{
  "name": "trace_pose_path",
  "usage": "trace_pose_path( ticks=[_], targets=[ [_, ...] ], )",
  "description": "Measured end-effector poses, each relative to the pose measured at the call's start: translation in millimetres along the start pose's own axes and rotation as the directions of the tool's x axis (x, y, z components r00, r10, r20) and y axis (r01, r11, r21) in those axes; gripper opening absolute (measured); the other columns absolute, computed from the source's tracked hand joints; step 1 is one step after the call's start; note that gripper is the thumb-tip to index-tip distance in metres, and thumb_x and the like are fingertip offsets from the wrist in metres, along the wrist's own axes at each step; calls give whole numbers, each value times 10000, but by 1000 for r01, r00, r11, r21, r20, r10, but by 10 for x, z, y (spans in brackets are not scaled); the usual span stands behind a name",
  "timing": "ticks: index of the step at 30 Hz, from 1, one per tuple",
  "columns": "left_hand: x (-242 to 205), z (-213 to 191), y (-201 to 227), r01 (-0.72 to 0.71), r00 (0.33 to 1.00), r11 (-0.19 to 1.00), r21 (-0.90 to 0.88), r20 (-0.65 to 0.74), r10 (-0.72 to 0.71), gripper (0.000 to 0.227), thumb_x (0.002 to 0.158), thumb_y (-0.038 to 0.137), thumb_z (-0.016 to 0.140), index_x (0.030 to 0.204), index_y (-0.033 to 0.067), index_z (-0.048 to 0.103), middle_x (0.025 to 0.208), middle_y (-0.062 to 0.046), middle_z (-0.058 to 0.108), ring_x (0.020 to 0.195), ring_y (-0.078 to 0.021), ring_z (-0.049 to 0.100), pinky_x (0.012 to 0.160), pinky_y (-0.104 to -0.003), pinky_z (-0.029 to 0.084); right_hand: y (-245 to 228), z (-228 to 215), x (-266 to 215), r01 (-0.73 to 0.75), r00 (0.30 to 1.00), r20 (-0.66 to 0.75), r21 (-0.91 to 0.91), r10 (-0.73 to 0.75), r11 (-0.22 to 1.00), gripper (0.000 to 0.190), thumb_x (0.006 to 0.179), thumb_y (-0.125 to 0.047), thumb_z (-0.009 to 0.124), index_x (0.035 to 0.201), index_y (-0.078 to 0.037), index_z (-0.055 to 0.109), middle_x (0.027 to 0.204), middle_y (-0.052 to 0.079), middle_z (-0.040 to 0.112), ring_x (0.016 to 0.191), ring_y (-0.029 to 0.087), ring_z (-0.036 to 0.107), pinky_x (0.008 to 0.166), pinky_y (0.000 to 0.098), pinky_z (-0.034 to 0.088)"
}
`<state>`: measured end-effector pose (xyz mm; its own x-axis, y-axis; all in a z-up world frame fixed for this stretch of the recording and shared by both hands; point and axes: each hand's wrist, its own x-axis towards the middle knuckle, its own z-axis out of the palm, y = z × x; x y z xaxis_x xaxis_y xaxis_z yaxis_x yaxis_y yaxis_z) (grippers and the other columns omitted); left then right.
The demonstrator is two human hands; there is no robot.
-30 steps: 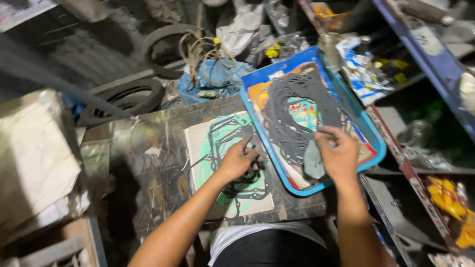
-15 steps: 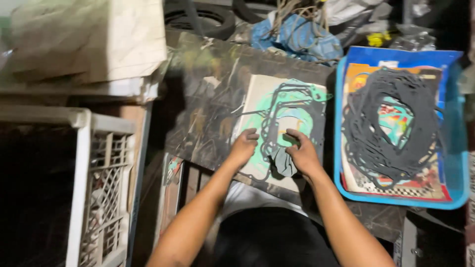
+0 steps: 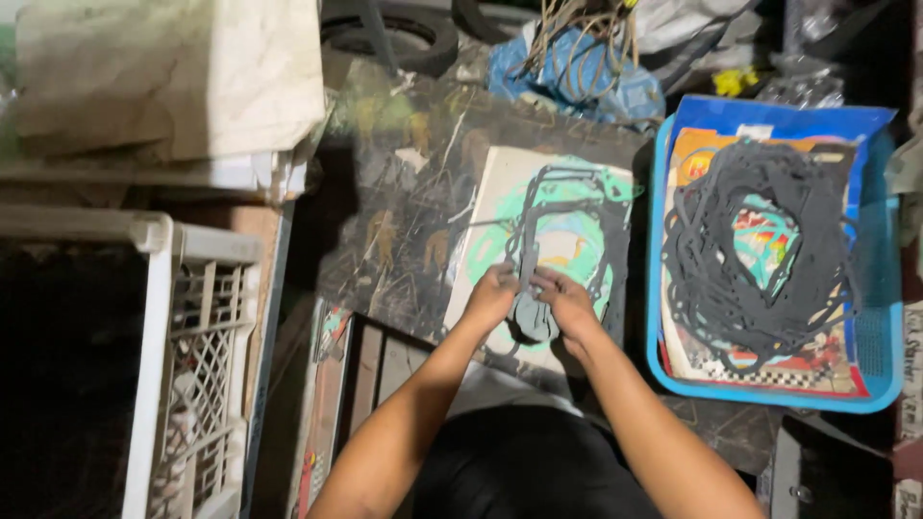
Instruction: The person cleans a black rubber gasket using a grey cloth. They hold the gasket on a work surface and wipe it thoroughly with the cloth, handling it with both hands to clean different sections.
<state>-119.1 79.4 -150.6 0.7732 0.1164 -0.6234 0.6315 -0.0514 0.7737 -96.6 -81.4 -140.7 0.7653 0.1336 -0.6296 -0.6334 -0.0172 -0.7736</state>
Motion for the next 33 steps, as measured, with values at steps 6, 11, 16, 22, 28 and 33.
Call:
trace_pose_path(
  ticks=[6,11,16,22,28,33],
  targets=[
    [-68,4,176,-67,997,993,97,-32,71,356,925,327,715,1201,105,754,1029,-56,779,979,-183,743,821,-341,588,-194,47,-136,11,999,-34,-17,-12,1000,440,849,-9,679,1287,-46,707,1067,73,746,965,119,667,856,298,563],
    [-312,-90,639,-97,987,957,273,-97,128,293,859,326,746,1036,97,793,889,-82,793,895,-280,764,779,-399,606,-319,124,-189,33,997,-64,-56,-36,998,338,838,-80,744,1175,-76,769,931,54,749,873,122,680,822,301,566],
    [-578,-143,921,-174,974,934,313,-88,211,314,887,256,731,1046,-12,769,888,-178,782,878,-344,766,733,-427,615,-183,47,-15,45,996,-70,-76,-50,996,275,845,-152,775,1107,-67,773,867,46,724,826,139,676,772,321,560],
    [-454,-119,756,-268,963,943,200,29,267,304,954,213,667,1114,-37,729,912,-196,779,891,-347,755,770,-438,599,-491,155,-148,142,976,-148,-116,-159,983,216,902,-204,736,1071,-79,789,873,48,714,861,134,613,833,310,524],
    [-338,-145,604,-224,975,961,161,28,222,297,864,248,742,1089,55,771,894,-115,788,931,-298,750,812,-434,584,-394,92,-62,168,950,-217,-247,-223,954,162,833,-283,837,892,-134,813,677,18,688,680,101,596,659,265,492],
    [-340,-143,546,-212,977,976,54,-18,213,273,886,216,743,1083,31,781,835,-137,783,837,-247,730,758,-369,561,-392,73,-88,147,936,-254,-348,-244,926,197,805,-304,854,868,-121,816,631,11,653,658,101,570,643,255,463]
  ],
)
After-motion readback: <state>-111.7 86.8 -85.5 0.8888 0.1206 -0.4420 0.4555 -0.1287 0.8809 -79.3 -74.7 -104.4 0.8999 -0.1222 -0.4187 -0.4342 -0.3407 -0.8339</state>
